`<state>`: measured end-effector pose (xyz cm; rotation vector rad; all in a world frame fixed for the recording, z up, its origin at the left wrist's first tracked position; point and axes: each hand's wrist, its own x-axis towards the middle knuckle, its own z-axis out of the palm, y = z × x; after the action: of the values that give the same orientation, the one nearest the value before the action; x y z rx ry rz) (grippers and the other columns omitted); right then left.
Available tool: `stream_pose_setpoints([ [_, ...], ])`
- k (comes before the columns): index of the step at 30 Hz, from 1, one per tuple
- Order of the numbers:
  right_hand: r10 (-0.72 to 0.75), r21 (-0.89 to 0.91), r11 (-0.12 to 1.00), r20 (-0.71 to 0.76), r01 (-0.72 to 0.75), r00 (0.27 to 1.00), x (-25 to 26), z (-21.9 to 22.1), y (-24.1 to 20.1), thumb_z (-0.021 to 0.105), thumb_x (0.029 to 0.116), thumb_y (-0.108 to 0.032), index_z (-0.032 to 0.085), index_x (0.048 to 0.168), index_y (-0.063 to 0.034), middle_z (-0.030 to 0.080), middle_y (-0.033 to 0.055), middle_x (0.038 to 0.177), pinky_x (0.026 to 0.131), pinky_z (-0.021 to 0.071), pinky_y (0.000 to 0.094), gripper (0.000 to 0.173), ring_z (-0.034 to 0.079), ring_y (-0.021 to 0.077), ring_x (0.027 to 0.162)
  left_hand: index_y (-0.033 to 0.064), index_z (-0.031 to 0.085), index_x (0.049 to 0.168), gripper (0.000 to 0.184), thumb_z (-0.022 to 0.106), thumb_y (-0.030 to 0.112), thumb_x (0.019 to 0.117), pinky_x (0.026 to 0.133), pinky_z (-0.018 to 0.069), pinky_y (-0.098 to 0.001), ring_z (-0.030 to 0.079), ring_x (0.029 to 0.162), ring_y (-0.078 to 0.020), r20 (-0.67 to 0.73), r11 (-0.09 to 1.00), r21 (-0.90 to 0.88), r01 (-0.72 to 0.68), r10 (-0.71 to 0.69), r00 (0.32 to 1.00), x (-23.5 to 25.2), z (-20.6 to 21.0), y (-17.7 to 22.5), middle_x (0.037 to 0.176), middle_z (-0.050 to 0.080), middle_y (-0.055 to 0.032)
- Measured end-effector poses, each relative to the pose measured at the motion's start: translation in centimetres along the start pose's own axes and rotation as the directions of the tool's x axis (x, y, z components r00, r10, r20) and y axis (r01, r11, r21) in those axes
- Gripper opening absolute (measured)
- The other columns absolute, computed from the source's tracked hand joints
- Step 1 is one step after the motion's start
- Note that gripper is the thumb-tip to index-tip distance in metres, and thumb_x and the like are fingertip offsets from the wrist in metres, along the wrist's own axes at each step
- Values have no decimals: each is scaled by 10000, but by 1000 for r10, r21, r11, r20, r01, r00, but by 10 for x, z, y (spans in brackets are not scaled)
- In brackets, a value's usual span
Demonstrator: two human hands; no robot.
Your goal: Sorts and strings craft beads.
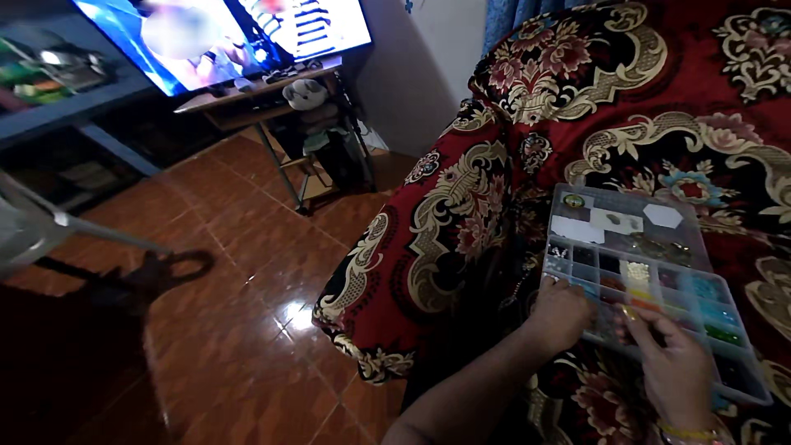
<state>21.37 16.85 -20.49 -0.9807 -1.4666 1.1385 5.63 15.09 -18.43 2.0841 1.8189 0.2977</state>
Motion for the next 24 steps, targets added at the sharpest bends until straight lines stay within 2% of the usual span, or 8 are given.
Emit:
stream_pose_setpoints([
  [3,-6,-8,1000,4,6,1000,0,-1,-1,592,962,-97,687,1025,29,689,-32,797,619,582,169,170,656,-11,651,26,739,1116,211,612,146,999,1077,401,-554,623,1175,-345,-59,990,-136,26,-34,998,-1,-6,0,1148,704,-174],
  [5,-18,-31,999,3,18,1000,-1,0,-2,606,962,-110,695,1027,41,692,-18,796,625,583,171,188,657,-8,654,-43,706,1108,222,610,118,989,1024,492,-485,676,1089,-316,-155,928,-371,30,-94,983,-4,-11,1,1103,711,-204],
  [7,-28,-35,999,-6,28,1000,-3,3,-4,615,957,-120,704,1018,43,694,-17,797,631,579,170,196,651,-8,657,-76,661,1133,242,635,104,975,914,555,-403,694,980,-247,-179,777,-629,23,-173,968,-6,-15,1,1068,703,-201],
  [10,-52,-50,997,-17,51,998,-5,5,-5,631,945,-130,725,998,27,703,-12,797,623,575,174,190,649,-3,653,-70,633,1125,201,629,57,969,835,556,-293,661,883,-104,-169,492,-870,-39,-223,960,-5,-12,-3,1001,691,-104],
  [13,-51,-58,997,-4,51,999,-7,6,-7,632,934,-115,735,998,7,706,-8,791,608,571,177,172,647,6,642,-44,629,1200,220,572,60,1014,832,565,-292,665,885,-96,-40,273,-961,37,-270,962,-4,-15,-1,1042,690,-68],
  [17,-34,-13,999,-7,33,999,-8,9,-10,649,922,-95,739,981,-3,696,-19,762,593,563,181,142,636,6,623,-9,621,1147,171,493,62,1058,828,567,-285,660,845,-86,107,21,-993,115,-232,967,-5,-15,3,972,675,-11],
  [20,-20,37,999,-9,20,1000,-8,9,-8,651,916,-86,735,963,0,698,-19,744,574,566,185,130,640,12,604,34,611,1121,197,423,79,1083,834,572,-284,671,850,-85,166,-60,-986,158,-152,974,-5,-14,2,968,682,9],
  [24,50,61,997,25,-52,998,-9,10,-12,642,918,-72,716,963,7,689,-9,731,555,569,201,117,639,34,583,66,603,1103,215,390,96,1092,820,574,-287,675,854,-88,189,-87,-980,181,-93,978,-5,-11,-3,981,690,15],
])
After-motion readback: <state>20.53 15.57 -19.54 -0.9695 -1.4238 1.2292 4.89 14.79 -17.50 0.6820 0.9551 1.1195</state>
